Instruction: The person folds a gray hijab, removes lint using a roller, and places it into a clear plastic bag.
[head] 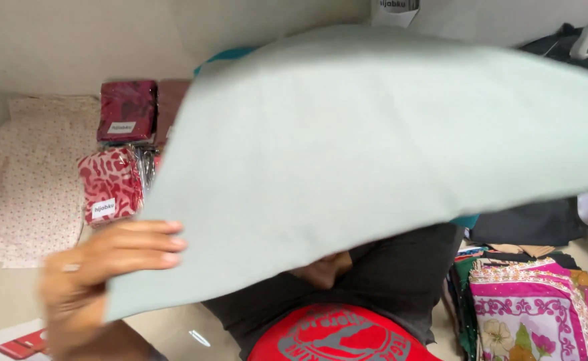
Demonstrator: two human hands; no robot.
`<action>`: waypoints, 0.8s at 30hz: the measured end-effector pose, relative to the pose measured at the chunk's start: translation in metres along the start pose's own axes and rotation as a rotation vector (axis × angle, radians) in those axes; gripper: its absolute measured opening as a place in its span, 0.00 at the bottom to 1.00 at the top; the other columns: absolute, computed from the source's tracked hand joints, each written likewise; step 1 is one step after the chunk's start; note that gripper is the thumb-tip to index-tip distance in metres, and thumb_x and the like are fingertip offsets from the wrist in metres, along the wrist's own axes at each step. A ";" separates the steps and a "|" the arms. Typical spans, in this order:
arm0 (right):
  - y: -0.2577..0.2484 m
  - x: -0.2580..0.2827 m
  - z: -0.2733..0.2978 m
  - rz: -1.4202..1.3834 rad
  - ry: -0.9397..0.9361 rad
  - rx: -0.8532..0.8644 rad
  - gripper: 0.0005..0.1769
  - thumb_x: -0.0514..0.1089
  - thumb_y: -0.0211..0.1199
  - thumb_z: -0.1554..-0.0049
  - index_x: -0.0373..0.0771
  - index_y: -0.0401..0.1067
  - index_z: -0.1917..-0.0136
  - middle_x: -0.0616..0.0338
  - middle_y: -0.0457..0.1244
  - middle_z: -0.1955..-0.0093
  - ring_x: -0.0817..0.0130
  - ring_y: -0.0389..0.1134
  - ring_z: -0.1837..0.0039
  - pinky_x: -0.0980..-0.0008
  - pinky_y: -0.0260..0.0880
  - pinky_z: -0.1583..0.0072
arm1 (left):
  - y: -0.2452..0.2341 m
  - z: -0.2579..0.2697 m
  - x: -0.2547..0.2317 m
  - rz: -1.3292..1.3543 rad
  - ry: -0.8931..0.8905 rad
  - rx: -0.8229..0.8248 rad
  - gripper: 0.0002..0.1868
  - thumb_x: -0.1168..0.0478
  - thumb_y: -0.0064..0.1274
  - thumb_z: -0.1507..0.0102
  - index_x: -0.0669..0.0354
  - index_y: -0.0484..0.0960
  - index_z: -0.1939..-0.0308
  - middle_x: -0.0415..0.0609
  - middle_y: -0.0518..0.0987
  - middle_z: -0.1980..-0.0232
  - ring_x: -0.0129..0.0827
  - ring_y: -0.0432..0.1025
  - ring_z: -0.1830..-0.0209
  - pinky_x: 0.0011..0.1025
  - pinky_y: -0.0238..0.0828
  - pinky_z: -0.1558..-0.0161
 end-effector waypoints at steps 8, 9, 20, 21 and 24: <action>0.022 0.038 0.087 -0.050 0.076 0.097 0.17 0.37 0.49 0.26 0.22 0.71 0.34 0.33 0.66 0.35 0.45 0.67 0.34 0.56 0.66 0.30 | 0.091 0.092 0.099 0.302 -0.387 0.021 0.13 0.60 0.49 0.35 0.59 0.87 0.54 0.49 0.87 0.50 0.46 0.79 0.38 0.41 0.72 0.33; 0.023 0.077 0.116 -0.059 0.084 0.108 0.17 0.37 0.48 0.26 0.22 0.71 0.34 0.33 0.66 0.35 0.45 0.67 0.34 0.56 0.66 0.29 | 0.095 0.098 0.102 0.302 -0.390 0.019 0.13 0.60 0.49 0.35 0.59 0.87 0.54 0.49 0.87 0.50 0.46 0.79 0.38 0.41 0.72 0.33; 0.055 0.141 0.202 0.043 0.439 0.323 0.19 0.35 0.53 0.31 0.32 0.70 0.28 0.31 0.69 0.37 0.38 0.73 0.38 0.47 0.74 0.35 | 0.089 0.153 0.114 0.259 -0.650 0.121 0.12 0.67 0.52 0.39 0.52 0.91 0.58 0.39 0.90 0.65 0.22 0.81 0.69 0.20 0.71 0.61; 0.055 0.139 0.203 0.043 0.443 0.322 0.19 0.35 0.53 0.31 0.32 0.70 0.28 0.31 0.69 0.37 0.38 0.73 0.38 0.47 0.74 0.35 | 0.090 0.150 0.113 0.261 -0.651 0.125 0.12 0.67 0.52 0.39 0.52 0.91 0.58 0.39 0.90 0.65 0.22 0.81 0.69 0.20 0.71 0.61; 0.057 0.129 0.208 0.086 0.578 0.384 0.21 0.34 0.55 0.32 0.36 0.70 0.26 0.30 0.71 0.37 0.35 0.75 0.40 0.43 0.77 0.37 | 0.109 0.156 0.121 0.366 -0.770 0.289 0.12 0.64 0.52 0.35 0.57 0.92 0.61 0.41 0.78 0.76 0.25 0.68 0.76 0.22 0.63 0.69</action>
Point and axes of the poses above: each hand's wrist, its own z-axis away from the middle knuckle, its own y-axis out of the palm, x = y × z, the point moved 6 cm from there along -z, towards the middle knuckle
